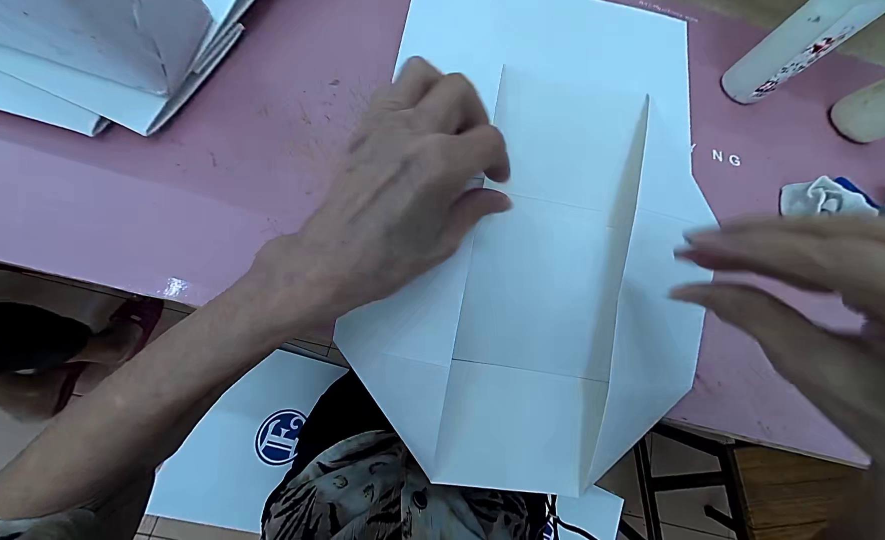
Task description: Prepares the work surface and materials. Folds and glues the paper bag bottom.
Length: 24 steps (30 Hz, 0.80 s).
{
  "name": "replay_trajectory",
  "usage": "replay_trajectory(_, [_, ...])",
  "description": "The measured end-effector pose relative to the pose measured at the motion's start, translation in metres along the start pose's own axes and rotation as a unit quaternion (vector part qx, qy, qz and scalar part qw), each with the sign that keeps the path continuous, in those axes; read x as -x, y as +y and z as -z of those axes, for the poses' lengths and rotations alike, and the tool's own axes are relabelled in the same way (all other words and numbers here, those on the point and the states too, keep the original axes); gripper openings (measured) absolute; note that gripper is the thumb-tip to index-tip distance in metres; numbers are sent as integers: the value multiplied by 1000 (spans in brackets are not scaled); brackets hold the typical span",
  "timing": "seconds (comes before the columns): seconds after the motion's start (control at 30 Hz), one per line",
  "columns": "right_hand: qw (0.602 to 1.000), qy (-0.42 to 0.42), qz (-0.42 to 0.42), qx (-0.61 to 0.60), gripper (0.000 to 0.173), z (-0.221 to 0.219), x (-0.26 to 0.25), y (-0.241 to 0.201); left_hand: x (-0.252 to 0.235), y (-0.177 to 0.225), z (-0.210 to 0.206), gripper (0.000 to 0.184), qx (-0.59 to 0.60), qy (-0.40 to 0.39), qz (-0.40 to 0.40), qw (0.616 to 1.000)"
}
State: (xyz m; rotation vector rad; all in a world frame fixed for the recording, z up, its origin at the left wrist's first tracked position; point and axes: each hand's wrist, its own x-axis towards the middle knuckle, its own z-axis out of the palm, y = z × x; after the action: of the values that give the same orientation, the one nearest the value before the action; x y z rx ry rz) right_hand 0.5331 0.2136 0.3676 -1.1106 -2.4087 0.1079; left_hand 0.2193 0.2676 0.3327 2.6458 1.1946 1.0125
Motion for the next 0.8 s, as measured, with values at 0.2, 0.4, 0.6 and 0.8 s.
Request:
replay_trajectory(0.2, [973,-199,104,-44,33,-28,-103,10,-35,-12,-13,35,11,-148,-41,988])
replay_trajectory(0.4, [927,-334,-169,-22,20,-25,-115,-35,-44,-29,-15,32,92,-265,0,960])
replay_trajectory(0.6, [921,-328,-99,-188,18,-54,-134,22,-42,-38,-20,28,135,-262,37,955])
replay_trajectory(0.8, [936,-206,-148,-245,17,-32,-76,-7,-39,-38,-24,21,157,-235,69,957])
